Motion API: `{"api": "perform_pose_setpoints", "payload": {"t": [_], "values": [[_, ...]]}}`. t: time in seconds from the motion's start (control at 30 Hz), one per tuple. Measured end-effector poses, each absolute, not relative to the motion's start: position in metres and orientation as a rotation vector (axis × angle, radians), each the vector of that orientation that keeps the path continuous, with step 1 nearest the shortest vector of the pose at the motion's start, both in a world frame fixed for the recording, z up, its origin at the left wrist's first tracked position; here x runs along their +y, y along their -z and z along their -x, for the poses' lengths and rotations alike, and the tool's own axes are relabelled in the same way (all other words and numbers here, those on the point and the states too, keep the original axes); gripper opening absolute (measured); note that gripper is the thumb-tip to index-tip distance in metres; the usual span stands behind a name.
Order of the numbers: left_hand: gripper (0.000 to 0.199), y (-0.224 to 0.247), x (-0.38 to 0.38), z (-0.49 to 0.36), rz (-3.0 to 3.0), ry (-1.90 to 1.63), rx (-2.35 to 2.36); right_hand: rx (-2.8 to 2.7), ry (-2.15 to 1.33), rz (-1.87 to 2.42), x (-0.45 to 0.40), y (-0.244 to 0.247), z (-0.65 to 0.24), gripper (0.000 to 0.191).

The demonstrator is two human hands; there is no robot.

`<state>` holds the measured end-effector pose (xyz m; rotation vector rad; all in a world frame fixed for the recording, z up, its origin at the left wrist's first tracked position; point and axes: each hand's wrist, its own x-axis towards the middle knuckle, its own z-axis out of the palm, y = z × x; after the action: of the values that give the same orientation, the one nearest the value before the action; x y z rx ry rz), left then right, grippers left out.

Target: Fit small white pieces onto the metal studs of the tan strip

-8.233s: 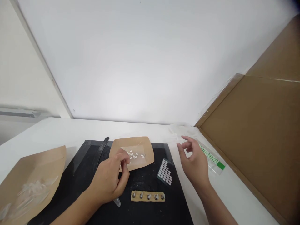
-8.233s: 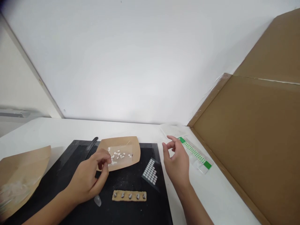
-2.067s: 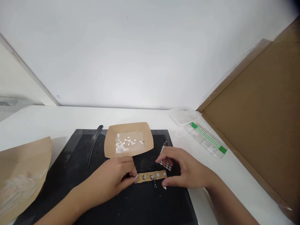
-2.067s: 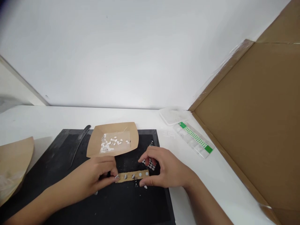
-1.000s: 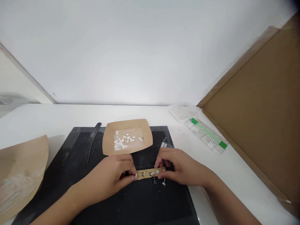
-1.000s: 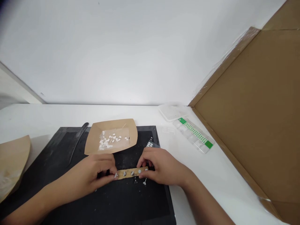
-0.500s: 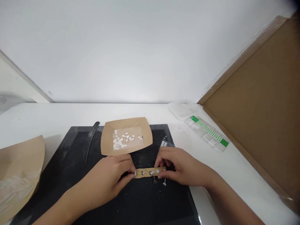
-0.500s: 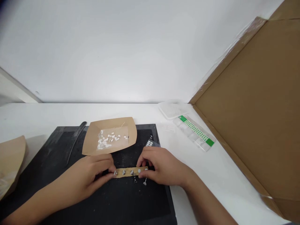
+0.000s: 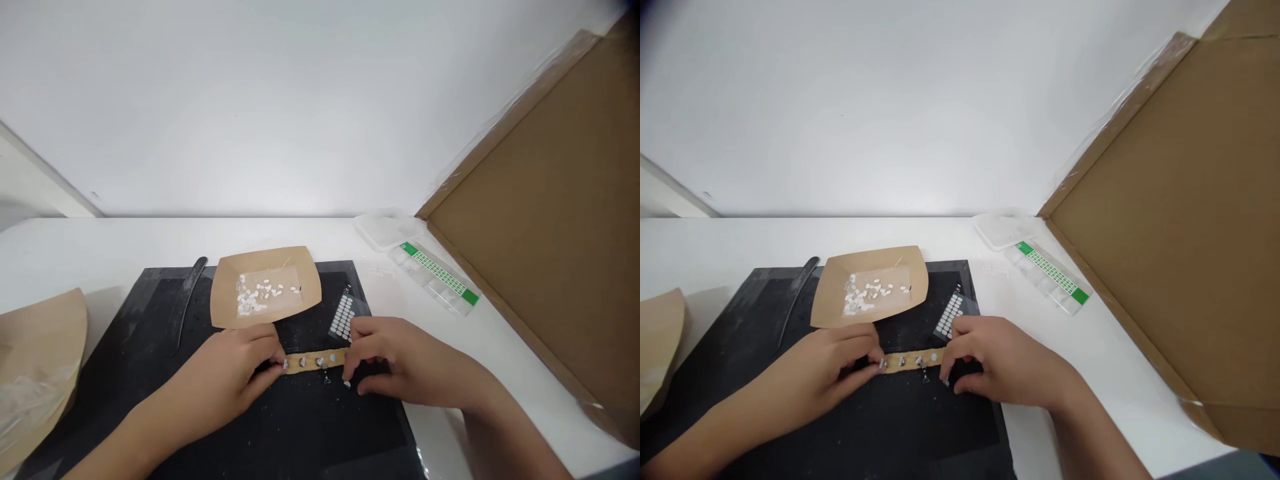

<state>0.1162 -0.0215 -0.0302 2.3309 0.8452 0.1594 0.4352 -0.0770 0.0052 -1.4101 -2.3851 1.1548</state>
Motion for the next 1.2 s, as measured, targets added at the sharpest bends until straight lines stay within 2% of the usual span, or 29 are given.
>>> {"api": "perform_pose_setpoints", "payload": {"t": [0.23, 0.47, 0.63, 0.97, 1.2], "values": [[0.018, 0.030, -0.021, -0.117, -2.326, -0.175, 0.833, -2.485, -1.033, 1.450, -0.074, -0.002, -0.427, 0.014], [0.017, 0.031, -0.020, -0.117, -2.332, -0.189, 0.821, -2.454, -1.051, 1.445, -0.075, -0.006, -0.425, 0.016], [0.016, 0.030, -0.021, -0.117, -2.337, -0.220, 0.812, -2.238, -1.170, 1.333, -0.071, -0.006, -0.429, 0.013], [0.017, 0.025, -0.021, -0.119, -2.318, -0.198, 0.829, -2.013, -1.055, 1.567, -0.060, 0.004, -0.429, 0.014], [0.016, 0.026, -0.021, -0.119, -2.328, -0.193, 0.837, -2.090, -0.939, 1.486, -0.066, 0.006, -0.428, 0.009]]}}
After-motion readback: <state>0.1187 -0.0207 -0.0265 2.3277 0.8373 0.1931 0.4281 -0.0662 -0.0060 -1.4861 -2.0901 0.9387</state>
